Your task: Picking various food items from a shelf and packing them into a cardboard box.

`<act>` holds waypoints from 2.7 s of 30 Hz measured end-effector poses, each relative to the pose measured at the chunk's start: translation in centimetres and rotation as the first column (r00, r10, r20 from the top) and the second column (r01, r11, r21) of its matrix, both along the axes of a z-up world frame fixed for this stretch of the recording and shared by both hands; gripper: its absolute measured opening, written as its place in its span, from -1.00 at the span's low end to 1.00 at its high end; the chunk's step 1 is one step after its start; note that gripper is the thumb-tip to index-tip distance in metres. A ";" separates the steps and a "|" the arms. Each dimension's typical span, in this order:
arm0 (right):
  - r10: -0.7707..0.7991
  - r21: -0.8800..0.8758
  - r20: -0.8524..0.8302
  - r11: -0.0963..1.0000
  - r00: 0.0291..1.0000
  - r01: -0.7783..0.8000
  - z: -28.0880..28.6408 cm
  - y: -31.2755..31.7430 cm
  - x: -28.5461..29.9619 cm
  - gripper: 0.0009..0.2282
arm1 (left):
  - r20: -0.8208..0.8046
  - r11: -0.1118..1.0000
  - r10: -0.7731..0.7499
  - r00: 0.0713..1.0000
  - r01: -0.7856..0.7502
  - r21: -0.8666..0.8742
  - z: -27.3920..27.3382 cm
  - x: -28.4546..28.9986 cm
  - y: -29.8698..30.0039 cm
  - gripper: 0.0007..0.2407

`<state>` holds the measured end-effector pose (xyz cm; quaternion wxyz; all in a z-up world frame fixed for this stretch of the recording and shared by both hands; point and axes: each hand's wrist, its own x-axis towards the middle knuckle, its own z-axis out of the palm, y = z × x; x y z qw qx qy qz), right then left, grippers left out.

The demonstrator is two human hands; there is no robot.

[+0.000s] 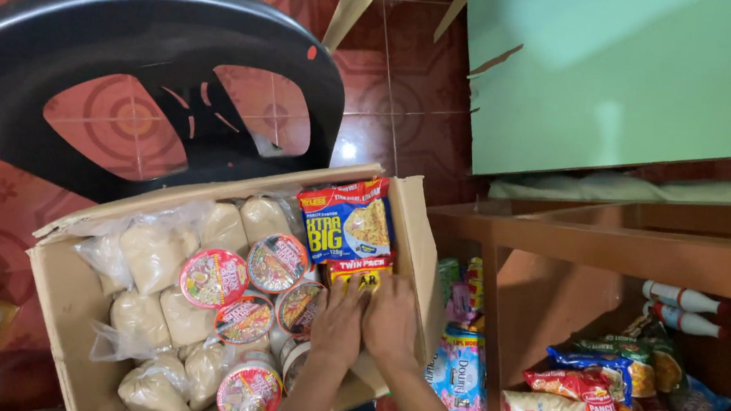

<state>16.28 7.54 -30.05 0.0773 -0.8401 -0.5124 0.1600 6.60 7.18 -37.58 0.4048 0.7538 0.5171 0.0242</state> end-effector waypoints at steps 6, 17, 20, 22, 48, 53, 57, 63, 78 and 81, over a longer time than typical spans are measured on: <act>0.164 -0.339 -0.321 0.900 0.933 -0.275 -6.4 -2.8 3.1 -0.55 | -0.270 0.940 -0.332 0.904 0.293 -0.174 -0.9 -0.3 -0.2 -0.54; -0.226 -0.163 -0.542 0.973 0.809 0.162 -1.8 -3.6 1.8 -0.56 | 0.308 0.854 0.519 0.797 -0.470 -0.223 3.5 -1.5 -0.3 -0.63; -0.378 -0.189 -0.718 0.914 0.584 0.359 3.8 -3.3 1.2 -0.58 | 0.296 0.701 0.703 0.646 -0.564 -0.436 8.0 -1.5 -0.4 -0.63; -0.353 -0.116 -0.742 0.905 0.570 0.410 7.3 -3.6 1.2 -0.58 | 0.270 0.615 0.772 0.576 -0.568 -0.547 11.4 -1.3 -0.6 -0.61; 0.190 0.582 -0.802 0.459 0.566 0.671 46.1 -22.6 24.0 -0.55 | 0.962 0.991 0.128 0.243 0.012 -0.135 49.3 24.2 -10.4 -0.62; 0.105 0.632 -0.762 0.335 0.639 0.698 47.3 -26.6 29.4 -0.56 | 0.940 0.985 0.040 0.340 0.145 -0.094 53.6 30.4 -14.3 -0.60; 0.033 0.659 -0.741 0.227 0.671 0.717 47.0 -29.3 33.8 -0.56 | 0.935 0.955 -0.066 0.348 0.295 -0.042 54.3 36.3 -16.3 -0.59; -0.124 0.653 -0.749 0.031 0.651 0.757 45.4 -33.2 38.2 -0.57 | 0.936 0.868 -0.186 0.298 0.496 0.015 52.7 44.3 -19.0 -0.61; -0.431 0.656 -0.708 -0.105 0.560 0.748 41.9 -31.7 47.2 -0.53 | 0.876 0.778 -0.383 0.292 0.613 0.136 48.0 55.2 -17.9 -0.59; -0.431 0.632 -0.727 -0.116 0.535 0.766 41.3 -31.1 47.5 -0.51 | 0.860 0.768 -0.405 0.309 0.625 0.137 47.6 55.1 -17.3 -0.57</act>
